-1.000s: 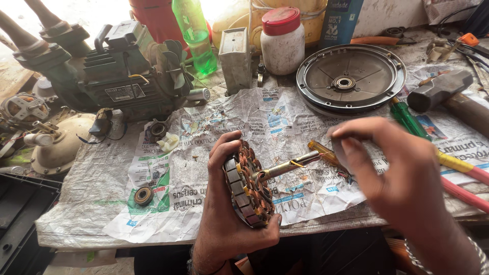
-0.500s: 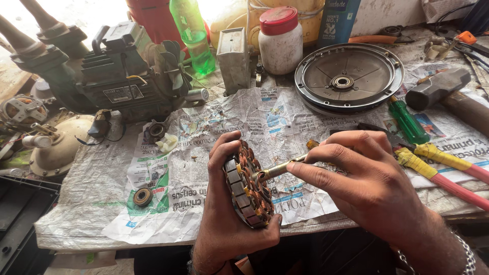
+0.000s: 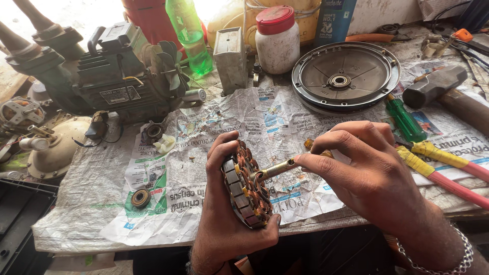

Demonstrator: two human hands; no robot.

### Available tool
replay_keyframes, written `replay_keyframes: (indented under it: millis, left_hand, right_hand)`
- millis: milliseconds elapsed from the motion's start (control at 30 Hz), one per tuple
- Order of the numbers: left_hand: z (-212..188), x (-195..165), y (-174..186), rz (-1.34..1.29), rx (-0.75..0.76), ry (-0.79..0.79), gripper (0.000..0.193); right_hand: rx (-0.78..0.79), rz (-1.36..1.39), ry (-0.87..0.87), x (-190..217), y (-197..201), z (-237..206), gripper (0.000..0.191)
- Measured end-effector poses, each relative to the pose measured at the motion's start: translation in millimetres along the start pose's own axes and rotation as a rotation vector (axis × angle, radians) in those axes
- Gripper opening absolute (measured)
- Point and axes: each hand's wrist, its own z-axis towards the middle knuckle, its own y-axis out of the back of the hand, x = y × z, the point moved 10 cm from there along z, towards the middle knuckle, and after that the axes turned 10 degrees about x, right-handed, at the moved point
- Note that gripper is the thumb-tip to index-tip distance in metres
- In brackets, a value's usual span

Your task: The person holds a motor rotor and uses a sanding block to smooth its surface. They rotate the rotor to access different areas and continue sanding throughout the clip.

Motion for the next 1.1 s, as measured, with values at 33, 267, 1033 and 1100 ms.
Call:
replay_keyframes:
  millis: [33,267,1033,1100]
  left_hand:
    - [0.1,-1.0,-0.2,0.009,0.000,-0.009,0.113]
    - [0.7,-2.6,-1.3,0.017,0.019,-0.017,0.114]
    - [0.7,-5.1,-2.2,0.103,0.024,-0.039,0.116]
    - [1.3,-5.1,-1.6,0.094,0.028,-0.048,0.116]
  right_hand:
    - [0.002,0.001,0.003,0.4,-0.1,0.7,0.031]
    - [0.000,0.029,-0.029,-1.5,-0.4,3.3,0.024]
    - [0.070,0.085,-0.114,-14.9,-15.4,4.4,0.022]
    - [0.064,0.071,-0.135,-16.1,-16.0,4.4,0.022]
